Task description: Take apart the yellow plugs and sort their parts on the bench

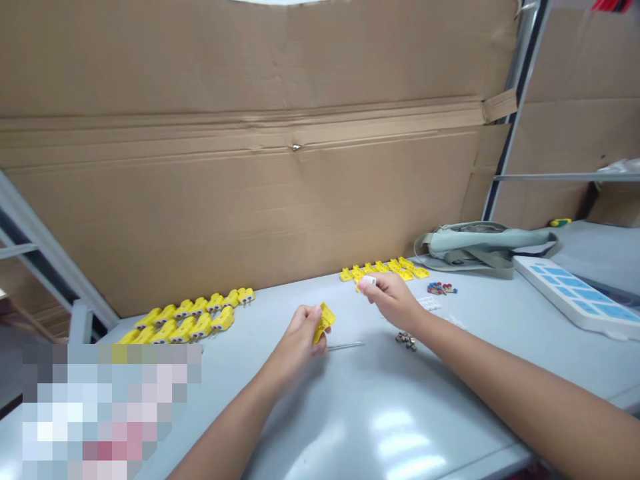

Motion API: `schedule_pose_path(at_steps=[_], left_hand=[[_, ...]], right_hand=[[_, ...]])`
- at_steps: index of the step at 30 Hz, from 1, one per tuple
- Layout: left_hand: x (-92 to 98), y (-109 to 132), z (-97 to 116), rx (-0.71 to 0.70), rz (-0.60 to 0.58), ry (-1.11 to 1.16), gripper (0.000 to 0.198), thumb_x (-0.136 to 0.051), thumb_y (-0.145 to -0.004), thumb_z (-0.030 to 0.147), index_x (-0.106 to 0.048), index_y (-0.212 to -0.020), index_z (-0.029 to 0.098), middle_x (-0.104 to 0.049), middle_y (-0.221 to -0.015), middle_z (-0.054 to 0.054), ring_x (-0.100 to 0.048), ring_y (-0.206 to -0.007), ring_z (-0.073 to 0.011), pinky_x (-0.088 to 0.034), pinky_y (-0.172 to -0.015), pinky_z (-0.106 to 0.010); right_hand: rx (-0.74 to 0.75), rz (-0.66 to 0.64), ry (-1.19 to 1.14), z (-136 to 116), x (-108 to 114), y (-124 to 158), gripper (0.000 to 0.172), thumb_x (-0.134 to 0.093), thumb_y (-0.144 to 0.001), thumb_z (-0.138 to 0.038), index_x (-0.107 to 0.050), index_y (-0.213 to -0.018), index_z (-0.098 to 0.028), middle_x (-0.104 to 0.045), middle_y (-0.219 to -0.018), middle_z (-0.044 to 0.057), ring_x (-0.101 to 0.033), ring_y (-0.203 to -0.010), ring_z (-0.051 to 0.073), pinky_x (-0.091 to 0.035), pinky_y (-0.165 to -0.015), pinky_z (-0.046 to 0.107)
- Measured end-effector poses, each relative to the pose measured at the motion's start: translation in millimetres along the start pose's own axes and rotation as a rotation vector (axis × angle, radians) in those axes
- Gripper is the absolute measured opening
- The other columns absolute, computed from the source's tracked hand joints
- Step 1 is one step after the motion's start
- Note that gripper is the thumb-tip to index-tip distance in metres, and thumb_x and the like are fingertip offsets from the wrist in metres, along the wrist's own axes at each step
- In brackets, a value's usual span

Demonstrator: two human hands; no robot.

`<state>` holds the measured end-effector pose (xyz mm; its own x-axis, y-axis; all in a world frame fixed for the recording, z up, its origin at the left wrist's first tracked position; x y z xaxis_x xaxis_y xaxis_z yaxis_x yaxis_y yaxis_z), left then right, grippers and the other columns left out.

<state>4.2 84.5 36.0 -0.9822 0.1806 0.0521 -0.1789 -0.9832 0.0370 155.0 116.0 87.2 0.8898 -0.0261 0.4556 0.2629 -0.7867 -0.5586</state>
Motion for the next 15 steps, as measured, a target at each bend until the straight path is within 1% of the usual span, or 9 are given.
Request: schedule_pose_path(at_steps=[2,3,5,7,9,11,12,14,15], left_hand=[[5.9,-10.2,-2.9,0.029,-0.03,-0.153,0.031,-0.046,-0.078,0.05,-0.036,-0.07,0.022,-0.033,-0.049,0.011,-0.032,-0.043,-0.0082,-0.029,-0.051,-0.021],[8.8,-16.9,-4.2,0.044,-0.043,-0.265,0.03,-0.047,-0.077,0.049,-0.039,-0.069,0.021,-0.033,-0.047,0.01,-0.032,-0.044,-0.0089,-0.029,-0.051,-0.022],[13.9,-33.6,-5.8,0.07,-0.053,-0.548,0.029,-0.049,-0.074,0.047,-0.047,-0.066,0.02,-0.039,-0.05,0.007,-0.036,-0.045,-0.0105,-0.028,-0.049,-0.022],[14.8,-53.8,-4.2,0.063,-0.05,-0.624,0.024,-0.059,-0.066,0.042,-0.055,-0.067,0.018,-0.048,-0.056,0.003,-0.042,-0.05,-0.0125,-0.029,-0.049,-0.022],[12.9,-75.2,-1.8,0.04,-0.031,-0.678,0.02,-0.064,-0.06,0.035,-0.058,-0.069,0.018,-0.054,-0.064,0.001,-0.047,-0.054,-0.0141,-0.032,-0.05,-0.022],[9.1,-93.2,0.4,0.003,-0.009,-0.723,0.022,-0.063,-0.061,0.033,-0.058,-0.075,0.018,-0.055,-0.072,-0.001,-0.049,-0.056,-0.0145,-0.035,-0.051,-0.023],[7.5,-99.6,2.4,-0.029,0.008,-0.743,0.025,-0.061,-0.063,0.034,-0.058,-0.082,0.018,-0.056,-0.081,-0.003,-0.051,-0.058,-0.0148,-0.037,-0.053,-0.024],[5.8,-105.6,6.2,-0.095,0.032,-0.79,0.03,-0.057,-0.067,0.036,-0.055,-0.091,0.017,-0.051,-0.095,-0.006,-0.051,-0.064,-0.0151,-0.04,-0.06,-0.026],[5.0,-105.5,7.7,-0.126,0.025,-0.815,0.031,-0.056,-0.068,0.036,-0.054,-0.093,0.017,-0.048,-0.1,-0.007,-0.05,-0.066,-0.0153,-0.041,-0.064,-0.028]], right_hand=[[-0.048,0.075,-0.064,8.7,16.0,-5.5,0.041,-0.04,-0.082,-0.048,-0.031,-0.053,-0.019,-0.029,-0.049,-0.005,-0.028,-0.046,0.008,-0.022,-0.045,0.022],[-0.068,0.104,-0.1,12.7,23.1,-7.9,0.042,-0.041,-0.081,-0.048,-0.03,-0.053,-0.02,-0.028,-0.049,-0.005,-0.026,-0.046,0.008,-0.021,-0.044,0.022],[-0.102,0.142,-0.17,19.0,34.3,-11.5,0.042,-0.042,-0.08,-0.05,-0.029,-0.053,-0.02,-0.026,-0.049,-0.006,-0.023,-0.044,0.007,-0.02,-0.043,0.022],[-0.123,0.163,-0.209,23.2,41.6,-13.8,0.042,-0.043,-0.08,-0.05,-0.029,-0.053,-0.02,-0.026,-0.049,-0.006,-0.023,-0.044,0.007,-0.019,-0.042,0.022],[-0.135,0.168,-0.214,25.4,45.2,-15.0,0.043,-0.043,-0.079,-0.051,-0.029,-0.053,-0.02,-0.025,-0.049,-0.006,-0.023,-0.044,0.007,-0.019,-0.042,0.022],[-0.133,0.157,-0.191,25.8,45.8,-15.8,0.043,-0.044,-0.08,-0.05,-0.028,-0.054,-0.02,-0.025,-0.049,-0.006,-0.023,-0.045,0.007,-0.019,-0.043,0.022],[-0.125,0.146,-0.174,25.0,45.6,-16.1,0.043,-0.044,-0.08,-0.05,-0.028,-0.054,-0.02,-0.024,-0.049,-0.006,-0.023,-0.045,0.007,-0.019,-0.044,0.022],[-0.103,0.13,-0.139,22.4,45.6,-16.6,0.043,-0.044,-0.08,-0.048,-0.027,-0.054,-0.02,-0.024,-0.05,-0.006,-0.023,-0.047,0.007,-0.019,-0.045,0.022],[-0.094,0.125,-0.125,20.8,46.0,-16.7,0.042,-0.044,-0.081,-0.048,-0.027,-0.054,-0.02,-0.024,-0.05,-0.005,-0.023,-0.047,0.007,-0.019,-0.045,0.022]])
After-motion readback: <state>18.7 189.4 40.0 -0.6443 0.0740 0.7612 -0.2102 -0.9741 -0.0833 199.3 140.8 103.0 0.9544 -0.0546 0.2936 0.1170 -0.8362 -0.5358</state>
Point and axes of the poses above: each hand's wrist, its own y-axis away from the middle knuckle, its own x-axis out of the back of the hand, z = x × y, the point moved 8 cm from there along -y, towards the middle knuckle
